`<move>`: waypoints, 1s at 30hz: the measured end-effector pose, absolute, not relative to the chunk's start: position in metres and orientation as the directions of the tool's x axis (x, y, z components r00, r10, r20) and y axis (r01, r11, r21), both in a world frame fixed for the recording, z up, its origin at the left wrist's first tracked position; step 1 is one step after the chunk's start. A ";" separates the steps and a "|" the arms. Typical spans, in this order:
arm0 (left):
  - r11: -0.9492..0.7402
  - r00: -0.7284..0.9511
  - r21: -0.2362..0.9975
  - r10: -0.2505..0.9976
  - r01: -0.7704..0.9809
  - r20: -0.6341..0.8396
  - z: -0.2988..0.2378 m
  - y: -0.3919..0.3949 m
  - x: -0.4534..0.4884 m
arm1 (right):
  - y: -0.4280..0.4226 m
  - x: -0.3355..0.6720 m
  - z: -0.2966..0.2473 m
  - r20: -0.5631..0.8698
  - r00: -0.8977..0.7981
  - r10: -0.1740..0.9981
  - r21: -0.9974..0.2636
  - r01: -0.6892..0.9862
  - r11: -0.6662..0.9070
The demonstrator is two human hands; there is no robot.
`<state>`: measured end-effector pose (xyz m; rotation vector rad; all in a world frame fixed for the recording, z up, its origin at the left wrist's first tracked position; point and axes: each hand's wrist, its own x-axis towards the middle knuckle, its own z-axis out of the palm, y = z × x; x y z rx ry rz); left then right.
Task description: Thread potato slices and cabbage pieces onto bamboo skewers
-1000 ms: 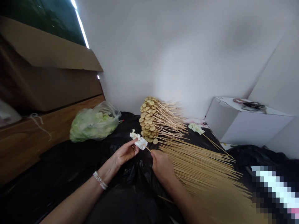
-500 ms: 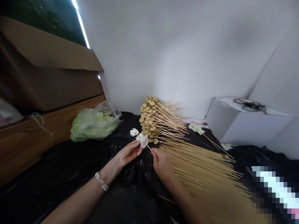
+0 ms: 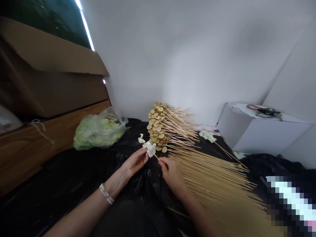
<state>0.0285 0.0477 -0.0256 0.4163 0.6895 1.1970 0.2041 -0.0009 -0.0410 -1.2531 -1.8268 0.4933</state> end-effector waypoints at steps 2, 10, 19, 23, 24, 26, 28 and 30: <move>0.317 0.192 0.624 0.946 -0.715 -0.260 -0.027 0.048 0.028 | -0.001 0.204 -0.040 0.416 -0.137 0.899 -0.714 0.563 0.416; 0.264 0.138 0.689 0.963 -0.675 -0.234 -0.029 0.048 0.027 | -0.001 0.207 -0.039 0.440 -0.110 0.891 -0.724 0.544 0.424; 0.210 0.098 0.692 0.975 -0.691 -0.198 -0.022 0.062 0.001 | 0.004 0.213 -0.036 0.240 -0.153 0.959 -0.893 0.352 0.279; 0.151 0.042 0.724 0.985 -0.673 -0.165 -0.021 0.065 -0.001 | 0.004 0.212 -0.036 0.207 -0.164 0.964 -0.904 0.346 0.253; 0.129 0.029 0.741 0.989 -0.659 -0.146 -0.021 0.065 -0.001 | 0.004 0.212 -0.036 0.211 -0.164 0.964 -0.901 0.349 0.257; 0.076 0.001 0.775 0.995 -0.628 -0.097 -0.020 0.065 0.000 | 0.004 0.212 -0.035 0.218 -0.163 0.962 -0.896 0.357 0.264; 0.032 -0.019 0.801 0.998 -0.598 -0.054 -0.018 0.064 0.000 | 0.004 0.212 -0.035 0.210 -0.162 0.964 -0.896 0.362 0.256; 0.021 -0.015 0.814 0.999 -0.581 -0.036 -0.018 0.063 0.000 | 0.004 0.212 -0.034 0.197 -0.169 0.966 -0.896 0.369 0.248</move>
